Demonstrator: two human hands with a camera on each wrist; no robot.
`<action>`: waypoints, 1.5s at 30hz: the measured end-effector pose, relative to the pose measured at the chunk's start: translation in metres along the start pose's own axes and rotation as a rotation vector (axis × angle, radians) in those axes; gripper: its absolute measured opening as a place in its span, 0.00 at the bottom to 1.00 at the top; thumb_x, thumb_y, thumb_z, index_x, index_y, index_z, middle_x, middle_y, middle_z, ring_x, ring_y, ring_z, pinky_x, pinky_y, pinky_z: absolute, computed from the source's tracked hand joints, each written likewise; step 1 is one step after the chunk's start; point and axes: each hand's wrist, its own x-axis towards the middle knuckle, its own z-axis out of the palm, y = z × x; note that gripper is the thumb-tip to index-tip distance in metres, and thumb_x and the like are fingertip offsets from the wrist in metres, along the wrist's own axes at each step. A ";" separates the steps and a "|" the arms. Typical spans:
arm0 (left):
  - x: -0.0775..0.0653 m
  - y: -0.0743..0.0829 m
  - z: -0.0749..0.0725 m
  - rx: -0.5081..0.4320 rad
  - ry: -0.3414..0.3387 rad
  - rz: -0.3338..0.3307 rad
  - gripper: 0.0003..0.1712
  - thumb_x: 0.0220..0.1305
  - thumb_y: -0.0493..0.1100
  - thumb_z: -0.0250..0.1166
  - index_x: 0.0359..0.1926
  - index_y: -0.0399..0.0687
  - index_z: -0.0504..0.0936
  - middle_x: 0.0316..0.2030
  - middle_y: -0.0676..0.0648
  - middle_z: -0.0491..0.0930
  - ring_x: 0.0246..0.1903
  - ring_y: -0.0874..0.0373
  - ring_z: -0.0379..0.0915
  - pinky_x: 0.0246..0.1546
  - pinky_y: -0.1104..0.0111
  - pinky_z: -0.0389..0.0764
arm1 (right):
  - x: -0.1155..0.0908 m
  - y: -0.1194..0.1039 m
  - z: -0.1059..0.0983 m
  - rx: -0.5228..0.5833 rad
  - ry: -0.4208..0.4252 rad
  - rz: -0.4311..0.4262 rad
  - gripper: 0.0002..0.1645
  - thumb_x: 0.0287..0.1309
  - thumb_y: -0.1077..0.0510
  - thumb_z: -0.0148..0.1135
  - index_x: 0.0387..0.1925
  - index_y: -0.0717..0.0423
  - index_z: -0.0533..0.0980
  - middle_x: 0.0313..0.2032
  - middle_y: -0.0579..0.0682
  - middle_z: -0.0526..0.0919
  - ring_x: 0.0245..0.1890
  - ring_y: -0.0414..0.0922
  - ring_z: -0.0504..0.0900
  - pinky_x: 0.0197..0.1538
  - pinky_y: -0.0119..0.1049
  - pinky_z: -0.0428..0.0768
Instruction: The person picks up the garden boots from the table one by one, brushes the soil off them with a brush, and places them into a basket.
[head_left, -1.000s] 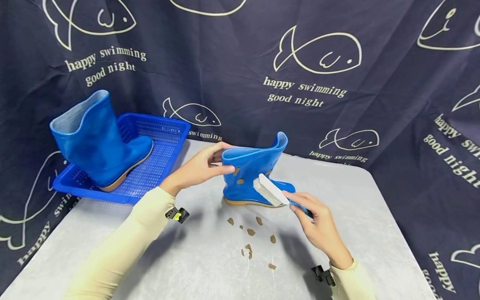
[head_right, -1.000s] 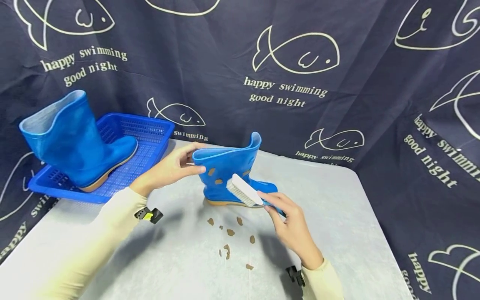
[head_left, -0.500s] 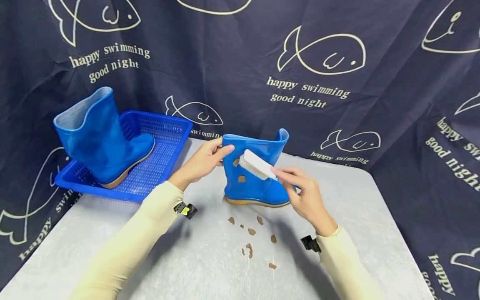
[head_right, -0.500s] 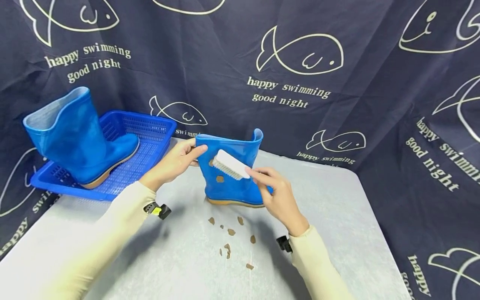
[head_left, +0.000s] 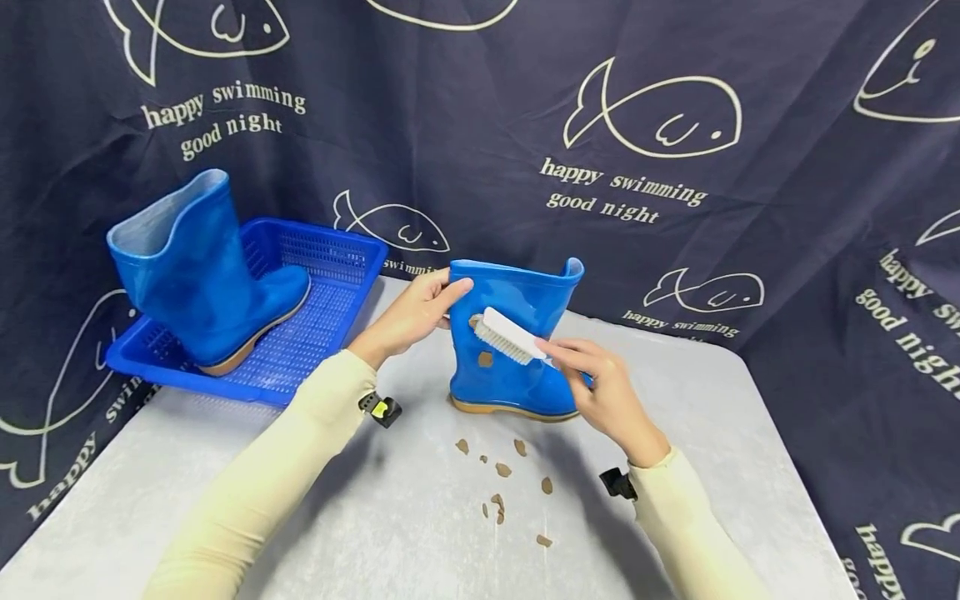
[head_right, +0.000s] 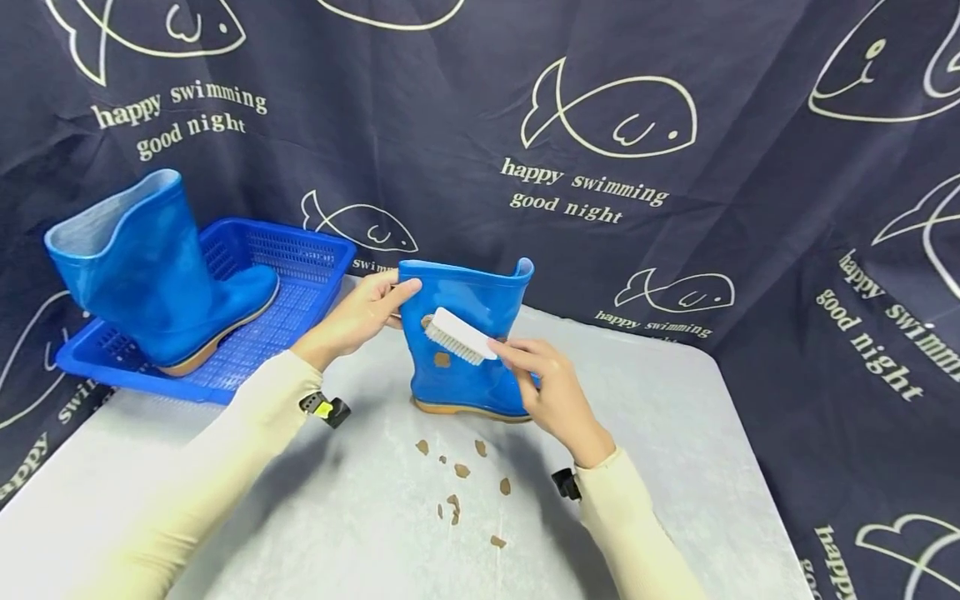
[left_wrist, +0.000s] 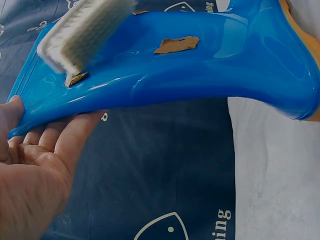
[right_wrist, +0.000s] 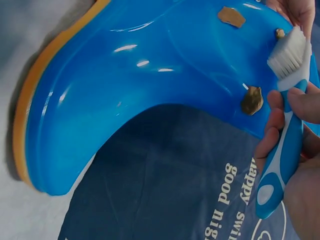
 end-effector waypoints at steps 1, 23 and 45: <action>0.000 0.000 0.000 -0.002 -0.002 0.003 0.24 0.79 0.52 0.50 0.66 0.45 0.72 0.56 0.38 0.83 0.52 0.47 0.84 0.54 0.51 0.85 | -0.003 0.000 -0.001 -0.003 -0.001 0.004 0.27 0.59 0.76 0.61 0.55 0.51 0.84 0.46 0.53 0.88 0.43 0.46 0.84 0.45 0.24 0.80; 0.007 0.007 -0.002 -0.011 -0.011 -0.031 0.24 0.80 0.51 0.48 0.67 0.42 0.70 0.56 0.37 0.83 0.53 0.44 0.84 0.53 0.51 0.85 | 0.020 -0.008 -0.009 -0.103 -0.047 -0.146 0.28 0.56 0.78 0.61 0.55 0.55 0.83 0.44 0.55 0.88 0.38 0.47 0.82 0.35 0.34 0.77; 0.007 -0.003 -0.002 -0.007 0.008 -0.027 0.25 0.79 0.51 0.50 0.69 0.44 0.69 0.58 0.38 0.81 0.55 0.44 0.83 0.54 0.49 0.85 | 0.006 0.003 -0.004 -0.129 -0.081 -0.135 0.27 0.54 0.78 0.64 0.54 0.56 0.84 0.43 0.56 0.89 0.39 0.49 0.83 0.36 0.41 0.81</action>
